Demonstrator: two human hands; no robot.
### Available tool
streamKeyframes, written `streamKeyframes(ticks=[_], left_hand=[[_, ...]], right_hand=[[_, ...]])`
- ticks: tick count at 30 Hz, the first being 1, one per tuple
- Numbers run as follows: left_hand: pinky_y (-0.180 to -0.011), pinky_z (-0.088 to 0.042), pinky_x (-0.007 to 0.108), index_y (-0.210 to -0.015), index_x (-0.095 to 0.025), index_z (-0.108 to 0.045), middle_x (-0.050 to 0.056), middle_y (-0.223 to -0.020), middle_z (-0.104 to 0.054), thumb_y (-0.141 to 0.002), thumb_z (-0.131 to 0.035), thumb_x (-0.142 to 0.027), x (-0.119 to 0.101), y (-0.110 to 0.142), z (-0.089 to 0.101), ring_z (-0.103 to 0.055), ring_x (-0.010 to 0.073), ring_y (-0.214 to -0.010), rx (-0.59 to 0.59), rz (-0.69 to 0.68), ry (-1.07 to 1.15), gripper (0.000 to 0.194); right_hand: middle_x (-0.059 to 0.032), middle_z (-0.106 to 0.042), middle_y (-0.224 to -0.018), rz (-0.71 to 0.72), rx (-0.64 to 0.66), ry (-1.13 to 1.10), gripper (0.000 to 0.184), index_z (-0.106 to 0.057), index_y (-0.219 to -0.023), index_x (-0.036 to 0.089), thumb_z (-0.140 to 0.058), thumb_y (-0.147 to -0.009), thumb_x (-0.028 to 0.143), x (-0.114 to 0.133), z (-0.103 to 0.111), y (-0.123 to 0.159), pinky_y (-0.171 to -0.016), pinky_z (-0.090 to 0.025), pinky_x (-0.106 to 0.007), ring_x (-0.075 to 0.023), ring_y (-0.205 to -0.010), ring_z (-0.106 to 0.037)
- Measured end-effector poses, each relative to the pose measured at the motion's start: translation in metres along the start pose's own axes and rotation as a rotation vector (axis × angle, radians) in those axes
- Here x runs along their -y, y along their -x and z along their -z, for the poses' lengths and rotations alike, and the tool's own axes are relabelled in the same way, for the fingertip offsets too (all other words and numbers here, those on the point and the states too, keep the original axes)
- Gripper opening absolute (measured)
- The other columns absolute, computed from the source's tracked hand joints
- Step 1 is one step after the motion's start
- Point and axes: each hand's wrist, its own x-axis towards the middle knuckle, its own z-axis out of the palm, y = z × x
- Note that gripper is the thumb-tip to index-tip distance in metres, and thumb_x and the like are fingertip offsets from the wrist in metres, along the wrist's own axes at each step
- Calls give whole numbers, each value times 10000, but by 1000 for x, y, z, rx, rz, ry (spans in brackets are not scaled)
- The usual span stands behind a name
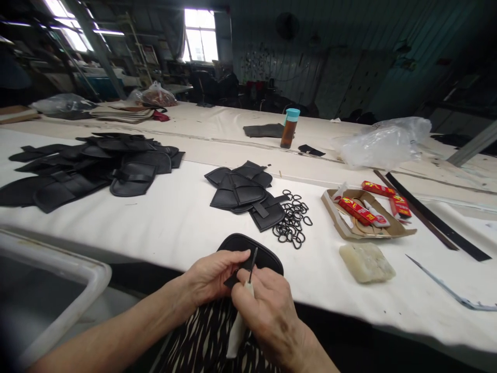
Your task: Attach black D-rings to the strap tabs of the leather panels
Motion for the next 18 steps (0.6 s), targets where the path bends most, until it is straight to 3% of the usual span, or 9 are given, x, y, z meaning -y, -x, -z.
streamKeyframes(ticks=[3,6,10,14,18], left_hand=[[-476,-429,233,-615,-79,-619,43,-559,-627,-664,-679,-252,6,-2,-2,-550,115,-470,-38,-37,-15,189],[-498,-440,226,-594,-83,-631,40,-566,-623,-650,-674,-240,9,0,-5,-552,111,-494,-63,-112,0,172],[-535,-472,241,-620,-104,-648,28,-589,-616,-680,-644,-280,17,4,-5,-556,114,-529,-78,-207,22,186],[-591,-491,258,-660,-109,-654,21,-610,-600,-699,-650,-325,30,7,-6,-558,119,-574,-49,-366,18,220],[-677,-503,297,-641,-124,-618,13,-642,-585,-723,-639,-353,40,10,-9,-565,135,-636,-60,-454,-11,245]], right_hand=[[-70,-660,-652,94,20,57,243,-534,-705,182,-401,-830,21,4,0,1,-520,-441,-264,-146,-536,-557],[-59,-644,-641,20,2,16,258,-527,-704,188,-383,-831,15,4,0,3,-532,-454,-256,-150,-564,-585],[-13,-597,-608,-216,-41,-125,202,-526,-753,193,-420,-845,47,5,-4,14,-535,-463,-228,-130,-551,-582],[-12,-652,-735,-598,-78,-309,109,-510,-767,213,-492,-859,157,11,-8,26,-555,-476,-209,-123,-605,-603],[21,-614,-662,-887,-85,-292,71,-529,-798,225,-550,-833,284,16,-7,26,-473,-443,-194,-112,-525,-550]])
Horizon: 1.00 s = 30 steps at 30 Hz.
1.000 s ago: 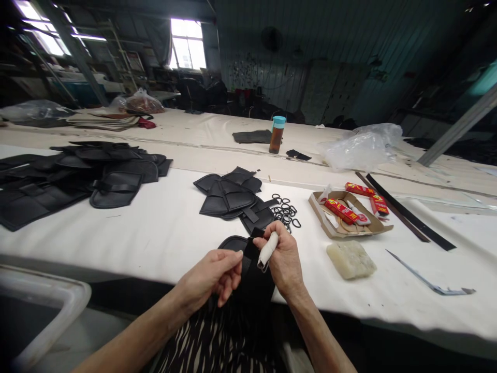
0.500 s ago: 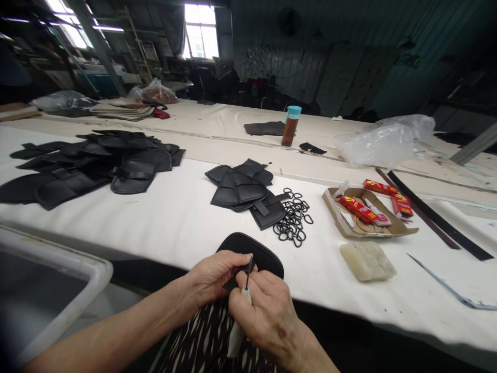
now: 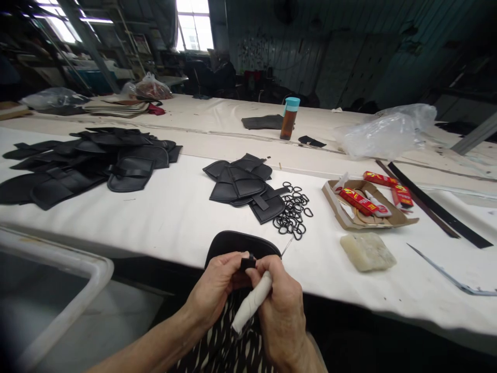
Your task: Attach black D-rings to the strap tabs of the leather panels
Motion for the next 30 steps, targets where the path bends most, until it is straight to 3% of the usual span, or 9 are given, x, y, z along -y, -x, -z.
streamKeyframes(ticks=[4,12,16,23,30], left_hand=[[-682,-488,284,-631,-135,-604,9,-652,-576,-742,-619,-380,3,4,-1,-549,132,-651,10,-50,5,270],[-669,-471,285,-718,-134,-630,45,-709,-617,-719,-618,-493,13,10,-2,-575,157,-665,-121,-13,88,358],[-633,-447,268,-736,-125,-638,53,-708,-621,-739,-606,-485,17,16,-3,-567,160,-664,-68,-46,98,361],[-543,-332,208,-700,-131,-602,-12,-641,-515,-805,-577,-362,21,18,-2,-415,82,-584,-9,-137,-89,256],[-483,-283,204,-612,-145,-515,-44,-569,-418,-762,-617,-413,24,18,-5,-344,69,-531,-117,-123,-126,324]], right_hand=[[57,-536,-569,-119,24,22,95,-503,-766,227,-561,-809,289,6,-1,-1,-419,-395,-182,-96,-456,-478],[56,-529,-561,-137,15,48,130,-477,-716,222,-545,-809,283,11,-5,4,-442,-386,-190,-100,-466,-472],[62,-515,-553,-199,18,59,137,-468,-718,223,-535,-813,297,15,-6,4,-447,-380,-194,-101,-469,-462],[58,-542,-590,-302,61,29,148,-453,-740,231,-497,-832,337,16,-3,3,-483,-398,-205,-108,-509,-475],[62,-548,-592,-309,97,47,138,-438,-734,232,-494,-834,310,14,-5,2,-492,-396,-205,-106,-514,-480]])
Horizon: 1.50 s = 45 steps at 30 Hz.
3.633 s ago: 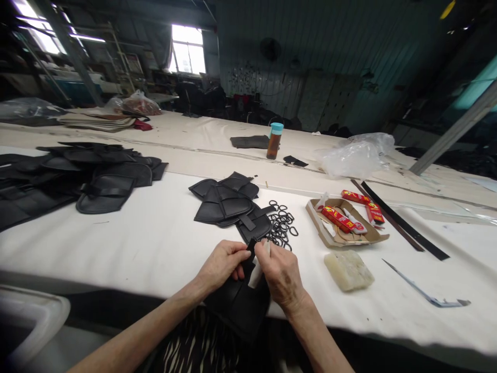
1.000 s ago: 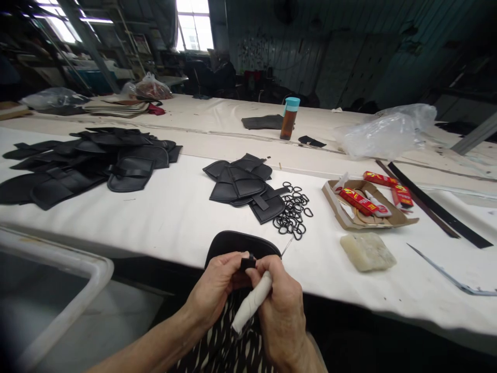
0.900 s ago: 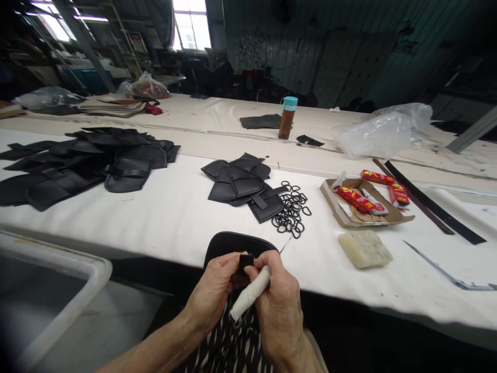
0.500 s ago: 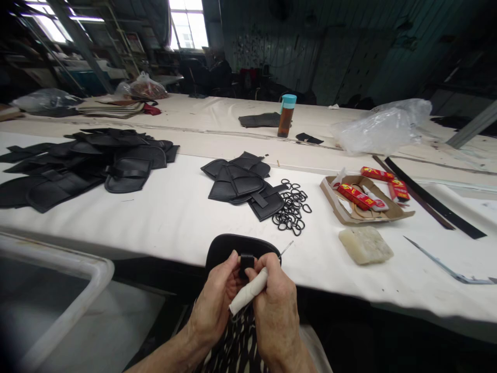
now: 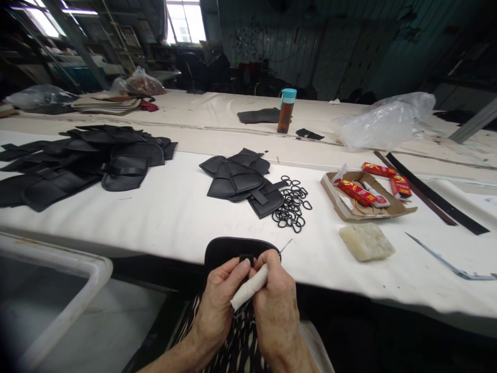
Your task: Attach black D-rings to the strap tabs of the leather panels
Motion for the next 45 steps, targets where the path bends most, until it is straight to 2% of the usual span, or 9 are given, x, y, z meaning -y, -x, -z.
streamKeyframes(ticks=[7,9,12,14,17,21,26,31,45], left_hand=[[-488,-332,190,-605,-137,-580,-30,-554,-489,-745,-648,-377,-2,-1,2,-416,71,-522,-14,11,61,286],[-585,-413,209,-642,-132,-626,-3,-601,-562,-757,-643,-355,-3,-2,4,-499,94,-584,5,6,86,252],[-737,-470,287,-699,-124,-663,43,-679,-647,-771,-632,-336,-9,-1,6,-593,149,-687,55,28,145,226],[-745,-486,311,-717,-114,-673,70,-713,-677,-771,-633,-330,-14,1,6,-620,170,-702,81,56,179,226],[-714,-505,305,-723,-105,-680,78,-707,-689,-761,-644,-320,-24,5,4,-635,166,-658,91,93,213,222],[-659,-520,291,-709,-95,-676,64,-653,-679,-749,-653,-322,-35,5,4,-632,151,-580,107,150,204,231],[-626,-522,284,-731,-99,-659,60,-628,-676,-721,-678,-318,-38,-2,8,-632,151,-555,73,178,160,220],[-628,-525,285,-814,-117,-653,47,-634,-679,-725,-677,-324,-36,-3,8,-638,151,-557,41,151,127,227],[-657,-514,294,-758,-102,-674,82,-706,-702,-712,-697,-316,-32,-1,3,-649,163,-616,-32,155,194,220]], right_hand=[[61,-539,-553,109,4,36,138,-434,-718,235,-495,-841,253,-1,3,4,-456,-394,-203,-103,-470,-485],[31,-584,-633,239,-112,67,94,-476,-755,231,-531,-827,256,-5,7,4,-509,-430,-225,-119,-520,-531],[-54,-644,-902,388,-361,59,139,-511,-813,224,-626,-762,281,-10,15,-1,-720,-470,-306,-197,-810,-606],[-66,-641,-996,301,-292,-82,175,-493,-802,227,-637,-755,316,-9,19,-7,-748,-473,-331,-216,-878,-602],[-12,-648,-882,113,-72,-365,212,-435,-730,228,-611,-785,334,-1,24,-19,-630,-474,-271,-154,-707,-595],[22,-631,-847,147,-38,-472,225,-433,-709,220,-646,-757,270,8,28,-37,-638,-433,-235,-119,-693,-544],[29,-606,-800,169,141,-544,232,-436,-724,217,-667,-729,245,2,27,-60,-626,-395,-244,-122,-680,-508],[22,-600,-799,155,175,-551,244,-435,-740,217,-673,-717,264,-1,28,-62,-628,-399,-257,-133,-676,-510],[42,-585,-784,107,186,-555,212,-433,-731,214,-643,-735,241,6,31,-55,-572,-365,-233,-111,-640,-484]])
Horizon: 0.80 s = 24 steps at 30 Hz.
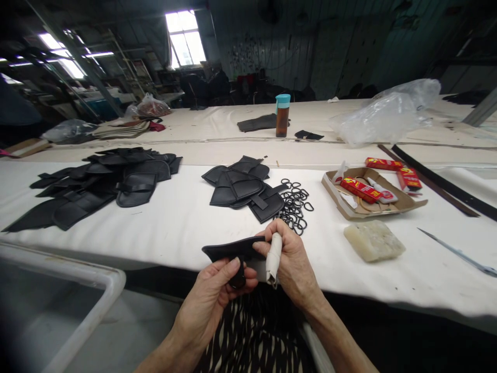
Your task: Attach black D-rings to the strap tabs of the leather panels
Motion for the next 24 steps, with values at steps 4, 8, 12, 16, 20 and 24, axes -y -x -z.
streamKeyframes(ticks=[4,8,12,16,20,24], left_hand=[[-673,-492,251,-733,-99,-701,80,-766,-708,-694,-716,-277,2,-2,1,-637,148,-692,-14,-34,44,182],[-636,-464,224,-662,-125,-700,38,-661,-688,-693,-717,-261,5,-5,2,-603,115,-619,-9,-42,114,141],[-661,-454,224,-629,-131,-696,26,-652,-682,-666,-738,-245,7,-7,1,-592,113,-632,-29,-84,136,127],[-658,-453,217,-605,-127,-693,20,-635,-668,-651,-746,-249,7,-7,-3,-581,106,-628,-41,-78,159,141],[-630,-459,211,-620,-121,-694,21,-640,-665,-632,-758,-242,6,-8,-6,-573,100,-615,-63,-88,194,138],[-563,-454,199,-633,-102,-685,23,-632,-655,-626,-757,-199,4,-11,-6,-560,88,-577,-89,-79,254,120]], right_hand=[[42,-586,-795,14,0,6,210,-437,-734,212,-645,-740,239,-1,0,-1,-610,-374,-236,-113,-672,-495],[30,-596,-814,22,6,-12,208,-438,-741,211,-644,-737,240,-4,1,-2,-626,-397,-247,-123,-679,-517],[18,-597,-831,10,12,-25,219,-439,-748,209,-653,-730,250,-3,1,-2,-618,-407,-248,-125,-678,-519],[7,-611,-864,-10,11,-66,236,-432,-751,208,-661,-719,257,-3,0,-2,-626,-425,-256,-130,-690,-536],[5,-636,-882,1,-7,-93,242,-433,-749,210,-669,-709,245,-4,-1,-4,-663,-435,-267,-142,-734,-561],[10,-650,-853,31,-34,-87,243,-432,-728,212,-670,-712,256,-2,-2,-7,-673,-424,-259,-143,-759,-562]])
